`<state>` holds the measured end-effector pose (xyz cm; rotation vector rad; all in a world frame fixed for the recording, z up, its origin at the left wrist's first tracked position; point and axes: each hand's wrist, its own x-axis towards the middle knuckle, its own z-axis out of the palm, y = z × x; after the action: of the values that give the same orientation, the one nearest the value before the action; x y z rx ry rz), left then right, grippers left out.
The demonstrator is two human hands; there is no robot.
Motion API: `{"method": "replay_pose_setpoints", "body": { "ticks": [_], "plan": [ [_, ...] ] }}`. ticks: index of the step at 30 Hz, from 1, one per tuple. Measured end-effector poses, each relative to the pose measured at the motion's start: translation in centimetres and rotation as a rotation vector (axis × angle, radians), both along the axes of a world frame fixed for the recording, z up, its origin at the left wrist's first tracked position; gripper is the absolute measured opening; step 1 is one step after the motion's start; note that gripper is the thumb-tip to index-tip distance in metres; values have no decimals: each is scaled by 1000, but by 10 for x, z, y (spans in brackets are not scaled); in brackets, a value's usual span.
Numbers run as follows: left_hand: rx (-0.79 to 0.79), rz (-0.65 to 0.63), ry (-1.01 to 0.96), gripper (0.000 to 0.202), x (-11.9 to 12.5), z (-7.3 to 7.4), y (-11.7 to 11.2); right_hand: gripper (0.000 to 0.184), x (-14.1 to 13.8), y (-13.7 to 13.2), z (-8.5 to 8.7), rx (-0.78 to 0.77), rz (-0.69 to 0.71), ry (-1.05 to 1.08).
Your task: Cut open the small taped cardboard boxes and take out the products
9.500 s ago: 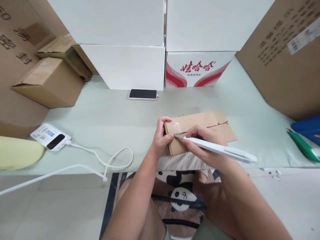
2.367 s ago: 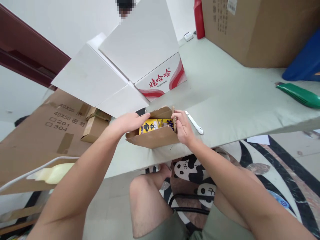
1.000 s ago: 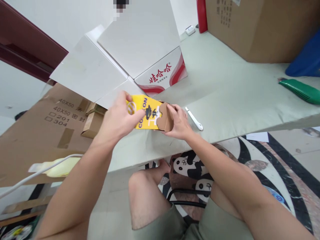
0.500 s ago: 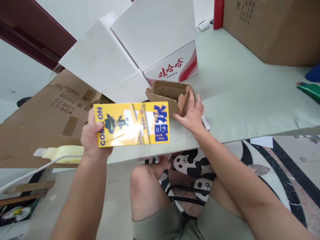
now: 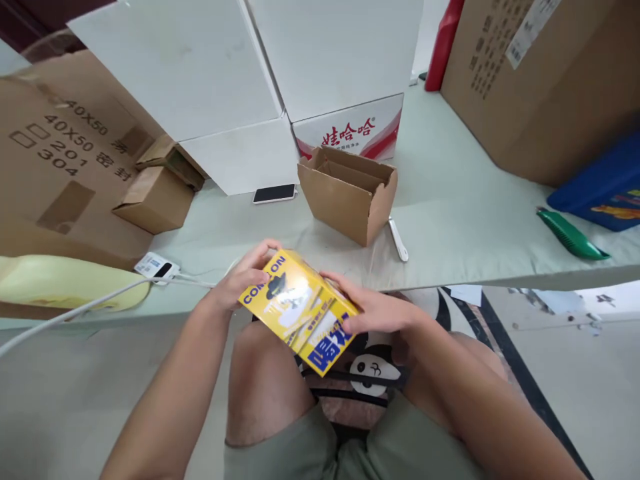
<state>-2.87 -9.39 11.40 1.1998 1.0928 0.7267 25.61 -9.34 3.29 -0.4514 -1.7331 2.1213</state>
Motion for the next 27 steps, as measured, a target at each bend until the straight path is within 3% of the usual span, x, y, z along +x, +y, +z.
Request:
{"method": "replay_pose_setpoints", "body": {
  "ticks": [2, 5, 6, 8, 10, 11, 12, 15, 17, 19, 23, 24, 27],
  "plan": [
    [-41, -72, 70, 54, 2, 4, 2, 131, -7, -5, -5, -82, 98, -33],
    [-60, -68, 130, 52, 0, 7, 5, 132, -15, -10, -13, -129, 14, -83],
    [-51, 5, 107, 53, 0, 6, 5, 130, -18, -12, -15, -150, -28, -86],
    [27, 281, 8, 56, 0, -3, -1, 125, -22, -14, -18, -186, -125, -70],
    [160, 579, -120, 60, 6, -25, -15, 119, -26, -16, -21, -188, -229, -55],
    [217, 655, -174, 65, 11, -39, -25, 118, -28, -17, -22, -170, -281, -52],
    [215, 611, -224, 74, 18, -55, -36, 117, -31, -18, -25, -144, -327, -48],
    [140, 320, -304, 111, 39, -93, -61, 110, -36, -21, -32, -62, -431, -15],
    [164, 284, -283, 110, 50, -99, -63, 102, -38, -21, -29, -3, -489, 23],
    [236, 263, -293, 99, 55, -83, -48, 95, -41, -16, -13, 80, -559, 48],
    [473, 229, -403, 84, 54, -12, 22, 95, -53, 30, 59, 290, -755, 0],
    [486, 254, -394, 76, 54, 7, 45, 91, -56, 49, 79, 290, -797, -21],
    [297, 257, -258, 55, 56, 51, 117, 71, -63, 117, 130, 208, -854, -53]
  ]
}}
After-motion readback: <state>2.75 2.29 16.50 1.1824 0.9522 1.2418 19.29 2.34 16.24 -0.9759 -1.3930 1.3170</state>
